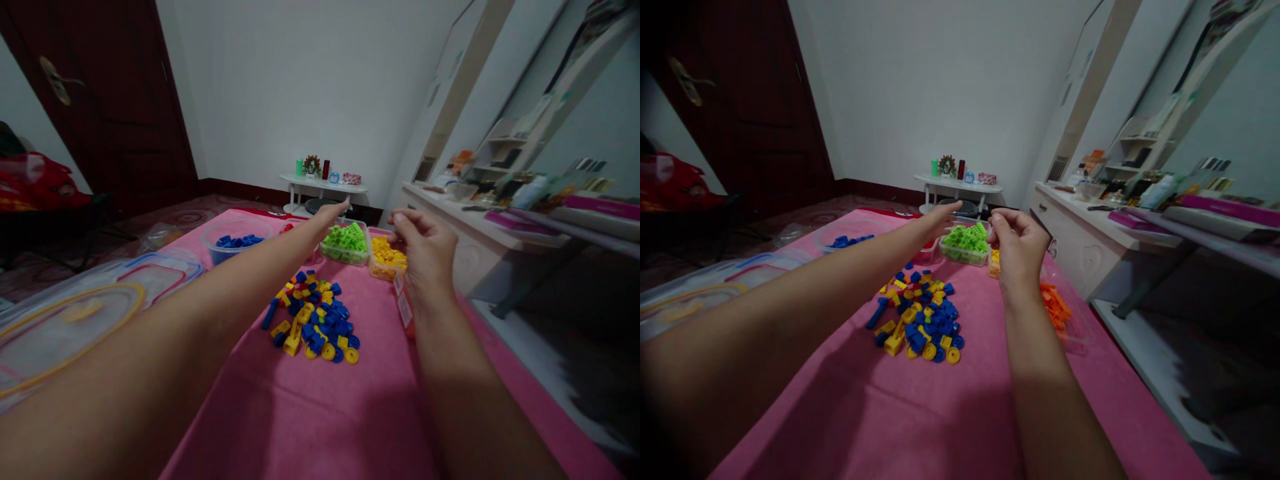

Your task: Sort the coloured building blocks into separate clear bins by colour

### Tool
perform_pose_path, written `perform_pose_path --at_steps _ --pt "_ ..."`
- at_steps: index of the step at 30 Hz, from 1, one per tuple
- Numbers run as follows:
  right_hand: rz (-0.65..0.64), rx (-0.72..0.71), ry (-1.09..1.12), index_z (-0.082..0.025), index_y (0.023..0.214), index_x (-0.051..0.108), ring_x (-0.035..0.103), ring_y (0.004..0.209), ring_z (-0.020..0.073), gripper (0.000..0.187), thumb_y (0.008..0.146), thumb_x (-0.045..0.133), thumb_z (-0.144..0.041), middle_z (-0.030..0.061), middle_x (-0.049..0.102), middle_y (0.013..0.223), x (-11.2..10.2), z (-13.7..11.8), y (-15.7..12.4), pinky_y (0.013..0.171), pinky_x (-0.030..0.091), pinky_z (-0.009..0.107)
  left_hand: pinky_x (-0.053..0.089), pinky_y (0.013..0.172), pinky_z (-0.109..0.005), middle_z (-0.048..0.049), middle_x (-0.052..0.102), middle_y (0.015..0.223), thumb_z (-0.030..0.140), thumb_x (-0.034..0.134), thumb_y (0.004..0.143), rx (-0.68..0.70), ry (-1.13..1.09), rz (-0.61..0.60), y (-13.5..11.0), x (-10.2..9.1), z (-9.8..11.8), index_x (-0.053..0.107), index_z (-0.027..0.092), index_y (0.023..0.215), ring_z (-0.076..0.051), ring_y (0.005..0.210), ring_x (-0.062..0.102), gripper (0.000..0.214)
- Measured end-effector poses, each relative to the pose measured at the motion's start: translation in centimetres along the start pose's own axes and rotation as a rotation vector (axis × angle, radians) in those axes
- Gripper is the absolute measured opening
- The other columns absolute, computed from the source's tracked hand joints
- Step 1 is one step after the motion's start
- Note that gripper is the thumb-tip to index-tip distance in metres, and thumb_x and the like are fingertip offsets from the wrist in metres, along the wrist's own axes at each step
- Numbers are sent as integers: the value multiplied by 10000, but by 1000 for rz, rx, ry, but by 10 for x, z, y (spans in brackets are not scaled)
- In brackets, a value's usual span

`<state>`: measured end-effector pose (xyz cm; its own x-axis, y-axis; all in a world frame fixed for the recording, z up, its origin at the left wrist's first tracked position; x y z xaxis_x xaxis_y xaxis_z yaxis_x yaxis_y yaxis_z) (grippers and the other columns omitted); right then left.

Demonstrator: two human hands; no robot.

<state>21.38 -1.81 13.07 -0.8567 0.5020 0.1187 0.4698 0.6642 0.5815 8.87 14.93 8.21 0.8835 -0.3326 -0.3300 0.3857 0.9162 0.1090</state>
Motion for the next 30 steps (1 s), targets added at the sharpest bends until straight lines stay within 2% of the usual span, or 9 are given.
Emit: perform_pose_path --at_steps 2,4,7,11,14,17,23,27,30 --pt "-60 32 -39 -151 824 675 508 464 71 189 717 612 -294 3 639 678 7 9 -2 441 408 193 474 776 -272 -119 564 1221 455 478 856 34 -95 45 -17 -3 -8 504 165 1196 -200 1067 564 448" --pt "-207 64 -145 -144 804 683 521 477 88 178 713 606 -276 7 637 653 21 21 -6 455 413 208 471 738 -241 -104 639 1085 375 536 829 95 -101 1 -36 -3 -15 590 130 1082 -165 944 610 356" --pt "-531 79 -410 -142 799 703 574 570 118 155 699 599 -199 28 669 697 45 47 -23 540 445 231 475 695 -237 -88 690 868 304 556 807 184 75 -102 -64 -4 -28 662 78 934 -149 783 631 281" --pt "-824 85 -778 -181 960 713 622 763 160 296 676 630 -171 52 704 887 60 91 -53 655 453 245 486 762 -261 -74 718 908 181 547 777 306 411 -57 -97 -17 -45 704 104 945 -170 836 644 242" --pt "-874 75 -961 -205 1024 697 619 854 169 375 663 620 -136 51 699 968 62 114 -68 714 439 242 465 844 -276 -75 709 1017 136 549 758 357 617 -3 -116 -22 -56 701 139 1016 -187 940 638 300" --pt "-877 59 -1029 -199 958 709 615 862 166 349 652 586 -86 47 704 938 64 120 -71 731 423 237 457 847 -274 -75 702 1025 152 585 749 350 764 -14 -127 -20 -69 703 167 1021 -198 955 629 297" --pt "-926 51 -1069 -169 782 702 599 700 154 144 650 648 -194 32 680 756 54 95 -50 586 386 225 455 812 -268 -65 695 933 199 585 777 298 885 67 -132 -28 -77 723 192 912 -195 908 620 194" --pt "-1105 56 -1058 -192 775 691 564 638 125 189 586 704 -189 -2 647 711 57 83 -59 542 355 208 457 807 -265 -63 684 994 222 583 784 297 875 152 -137 -38 -71 703 203 982 -196 939 613 232" --pt "-1101 46 -1113 -195 835 683 539 628 118 250 585 694 -186 -3 638 732 64 86 -71 535 334 210 461 801 -273 -64 680 1005 210 563 793 344 861 193 -142 -40 -64 695 201 1004 -202 948 611 250"
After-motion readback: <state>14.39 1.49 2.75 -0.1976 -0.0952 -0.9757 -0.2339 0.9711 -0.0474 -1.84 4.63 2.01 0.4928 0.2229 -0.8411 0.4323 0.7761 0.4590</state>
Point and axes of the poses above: each hand's wrist, its own y-axis towards the middle knuckle, its own x-axis out of the palm, z = x × y, the point moved 7 cm from there along y, towards the middle knuckle
